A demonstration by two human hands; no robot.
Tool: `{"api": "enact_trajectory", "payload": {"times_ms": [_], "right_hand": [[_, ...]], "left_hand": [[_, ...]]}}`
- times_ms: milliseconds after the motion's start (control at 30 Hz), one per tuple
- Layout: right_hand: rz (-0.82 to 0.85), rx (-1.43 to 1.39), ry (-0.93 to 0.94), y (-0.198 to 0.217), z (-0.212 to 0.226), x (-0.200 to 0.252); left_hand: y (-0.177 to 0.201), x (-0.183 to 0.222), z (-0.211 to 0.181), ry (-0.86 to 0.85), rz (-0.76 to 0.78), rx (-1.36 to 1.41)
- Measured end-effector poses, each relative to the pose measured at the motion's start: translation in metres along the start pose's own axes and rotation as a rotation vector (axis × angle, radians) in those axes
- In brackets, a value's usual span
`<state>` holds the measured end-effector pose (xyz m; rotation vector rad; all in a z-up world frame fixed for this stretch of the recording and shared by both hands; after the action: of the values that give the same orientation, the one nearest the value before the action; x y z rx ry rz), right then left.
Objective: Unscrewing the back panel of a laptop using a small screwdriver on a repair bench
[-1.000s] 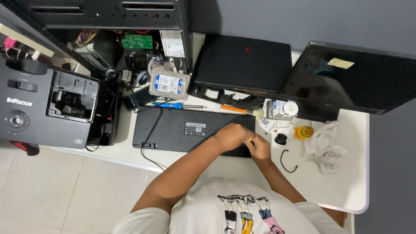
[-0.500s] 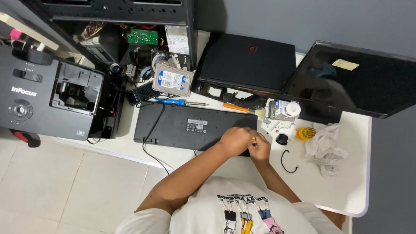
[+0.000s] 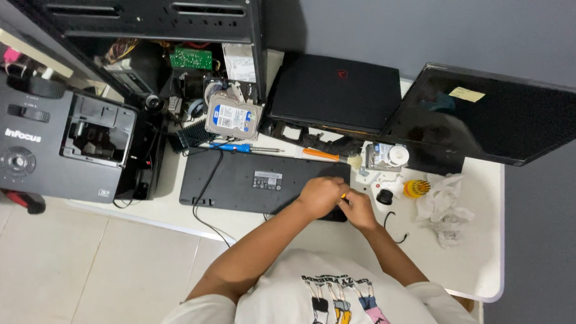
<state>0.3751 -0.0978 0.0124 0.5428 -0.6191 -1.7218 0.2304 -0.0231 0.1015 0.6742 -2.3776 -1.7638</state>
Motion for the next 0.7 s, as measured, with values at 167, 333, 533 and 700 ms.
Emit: {"api": "enact_trajectory", "payload": {"times_ms": [167,333,533,700], "right_hand": [[-0.084,-0.003,-0.092,-0.011,-0.006,0.005],[-0.114,-0.075,0.052,-0.013,-0.008,0.006],[-0.117,0.084,0.079,-0.024,-0.037,0.015],[-0.045,0.012,-0.124,-0.006,-0.004,0.018]], "left_hand": [[-0.01,-0.003,0.006,0.065,0.036,0.0],[0.038,0.01,-0.008,0.017,0.043,0.061],[0.029,0.014,-0.007,-0.207,-0.028,0.294],[0.018,0.01,-0.003,-0.007,0.019,0.113]]}}
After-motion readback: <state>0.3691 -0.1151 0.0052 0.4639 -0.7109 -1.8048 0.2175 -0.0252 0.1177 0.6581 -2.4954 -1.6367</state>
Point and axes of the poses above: each hand's wrist, its own x-axis away from the middle knuckle, its own y-axis out of the back of the hand, z = x × y, the point moved 3 cm from there along -x, towards the middle knuckle, and after that the axes turned 6 degrees about -y, right-handed, at the moved point
